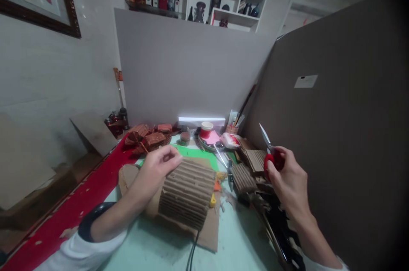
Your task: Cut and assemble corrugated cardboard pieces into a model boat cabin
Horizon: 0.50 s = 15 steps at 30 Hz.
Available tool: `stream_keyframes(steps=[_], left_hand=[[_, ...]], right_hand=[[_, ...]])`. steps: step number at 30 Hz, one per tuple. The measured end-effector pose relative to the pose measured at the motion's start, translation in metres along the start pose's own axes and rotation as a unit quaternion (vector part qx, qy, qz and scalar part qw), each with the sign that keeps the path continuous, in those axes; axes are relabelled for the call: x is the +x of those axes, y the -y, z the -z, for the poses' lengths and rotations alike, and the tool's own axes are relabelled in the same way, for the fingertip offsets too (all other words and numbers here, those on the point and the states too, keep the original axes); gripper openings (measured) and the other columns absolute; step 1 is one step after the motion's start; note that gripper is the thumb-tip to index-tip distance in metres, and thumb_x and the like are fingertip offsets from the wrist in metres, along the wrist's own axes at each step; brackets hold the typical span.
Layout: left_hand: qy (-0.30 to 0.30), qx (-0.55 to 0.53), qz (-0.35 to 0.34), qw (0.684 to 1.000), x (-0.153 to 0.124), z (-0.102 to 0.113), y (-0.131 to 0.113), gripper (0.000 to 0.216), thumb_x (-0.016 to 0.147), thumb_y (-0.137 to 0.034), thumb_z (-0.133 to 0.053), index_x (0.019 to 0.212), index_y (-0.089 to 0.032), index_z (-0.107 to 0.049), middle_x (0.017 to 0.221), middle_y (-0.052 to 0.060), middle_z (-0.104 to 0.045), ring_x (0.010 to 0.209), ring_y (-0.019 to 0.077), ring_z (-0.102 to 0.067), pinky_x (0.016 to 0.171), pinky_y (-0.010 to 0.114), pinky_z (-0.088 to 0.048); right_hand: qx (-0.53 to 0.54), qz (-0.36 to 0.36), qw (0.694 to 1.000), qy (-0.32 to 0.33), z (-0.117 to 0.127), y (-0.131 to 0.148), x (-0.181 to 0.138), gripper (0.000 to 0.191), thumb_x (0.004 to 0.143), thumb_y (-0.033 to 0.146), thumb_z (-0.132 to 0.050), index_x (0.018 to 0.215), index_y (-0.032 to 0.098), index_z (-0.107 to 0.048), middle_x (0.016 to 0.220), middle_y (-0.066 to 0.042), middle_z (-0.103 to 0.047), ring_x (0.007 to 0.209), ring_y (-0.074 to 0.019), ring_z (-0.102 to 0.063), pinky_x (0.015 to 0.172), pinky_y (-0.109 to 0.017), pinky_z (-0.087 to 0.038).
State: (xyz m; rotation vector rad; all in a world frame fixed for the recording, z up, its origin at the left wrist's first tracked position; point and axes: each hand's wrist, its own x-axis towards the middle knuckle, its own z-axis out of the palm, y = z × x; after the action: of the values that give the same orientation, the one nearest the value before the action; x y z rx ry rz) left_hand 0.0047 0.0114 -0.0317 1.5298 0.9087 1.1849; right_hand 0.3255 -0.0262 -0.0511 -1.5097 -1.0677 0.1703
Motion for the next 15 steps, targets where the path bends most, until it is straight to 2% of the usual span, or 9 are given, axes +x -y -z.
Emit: stream_keyframes(steps=[1, 3, 5, 8, 11, 13, 15], left_hand=[[0.001, -0.002, -0.001, 1.000, 0.000, 0.001, 0.001, 0.020, 0.084, -0.033, -0.066, 0.071, -0.019, -0.060, 0.068, -0.004, -0.054, 0.065, 0.0143, -0.050, 0.059, 0.025, -0.037], [0.008, -0.002, 0.001, 1.000, 0.000, 0.002, 0.004, 0.022, 0.086, -0.034, -0.064, 0.072, -0.019, -0.060, 0.069, -0.004, -0.054, 0.064, 0.0139, -0.049, 0.058, 0.025, -0.037], [0.019, 0.004, 0.004, 1.000, -0.001, 0.004, 0.004, 0.024, 0.088, -0.037, -0.064, 0.072, -0.019, -0.061, 0.068, -0.004, -0.053, 0.062, 0.0134, -0.047, 0.056, 0.024, -0.036], [0.030, 0.028, 0.006, 0.999, -0.003, 0.003, 0.000, 0.025, 0.089, -0.038, -0.064, 0.071, -0.020, -0.062, 0.066, -0.005, -0.053, 0.061, 0.0126, -0.046, 0.055, 0.024, -0.034], [0.033, 0.058, 0.004, 0.998, -0.005, 0.001, -0.005, 0.025, 0.088, -0.033, -0.066, 0.067, -0.020, -0.063, 0.063, -0.006, -0.052, 0.063, 0.0130, -0.047, 0.061, 0.024, -0.036], [0.039, 0.067, 0.003, 0.997, -0.005, -0.001, -0.007, 0.025, 0.087, -0.033, -0.066, 0.066, -0.021, -0.063, 0.064, -0.006, -0.055, 0.066, 0.0140, -0.051, 0.065, 0.024, -0.038], [0.065, 0.061, 0.009, 0.996, -0.004, -0.001, -0.008, 0.020, 0.086, -0.036, -0.067, 0.072, -0.022, -0.065, 0.070, -0.005, -0.061, 0.071, 0.0161, -0.057, 0.067, 0.025, -0.042]], right_hand=[[0.023, -0.006, 0.999, 0.026, -0.007, 0.007, -0.006, 0.044, 0.069, 0.031, -0.072, 0.109, 0.024, -0.056, 0.098, -0.005, -0.056, 0.091, -0.0274, -0.050, 0.090, -0.043, -0.034], [0.088, -0.035, 0.988, 0.126, -0.022, 0.024, -0.020, 0.043, 0.071, 0.038, -0.075, 0.108, 0.024, -0.058, 0.088, -0.002, -0.059, 0.077, -0.0219, -0.054, 0.074, -0.036, -0.043], [0.154, -0.073, 0.959, 0.225, -0.037, 0.039, -0.036, 0.043, 0.074, 0.047, -0.076, 0.106, 0.023, -0.059, 0.079, 0.001, -0.060, 0.064, -0.0167, -0.054, 0.059, -0.029, -0.044], [0.225, -0.118, 0.908, 0.333, -0.054, 0.057, -0.058, 0.041, 0.075, 0.046, -0.079, 0.103, 0.023, -0.060, 0.081, 0.000, -0.065, 0.062, -0.0133, -0.057, 0.055, -0.025, -0.045], [0.265, -0.138, 0.872, 0.388, -0.061, 0.068, -0.072, 0.043, 0.069, 0.037, -0.086, 0.100, 0.021, -0.062, 0.079, 0.002, -0.065, 0.060, -0.0107, -0.055, 0.053, -0.021, -0.045], [0.284, -0.139, 0.865, 0.390, -0.062, 0.071, -0.077, 0.045, 0.063, 0.032, -0.090, 0.095, 0.021, -0.060, 0.073, 0.005, -0.061, 0.059, -0.0092, -0.052, 0.052, -0.020, -0.043], [0.300, -0.136, 0.869, 0.369, -0.062, 0.072, -0.080, 0.046, 0.063, 0.030, -0.090, 0.093, 0.022, -0.057, 0.070, 0.007, -0.057, 0.059, -0.0085, -0.050, 0.053, -0.019, -0.042]])
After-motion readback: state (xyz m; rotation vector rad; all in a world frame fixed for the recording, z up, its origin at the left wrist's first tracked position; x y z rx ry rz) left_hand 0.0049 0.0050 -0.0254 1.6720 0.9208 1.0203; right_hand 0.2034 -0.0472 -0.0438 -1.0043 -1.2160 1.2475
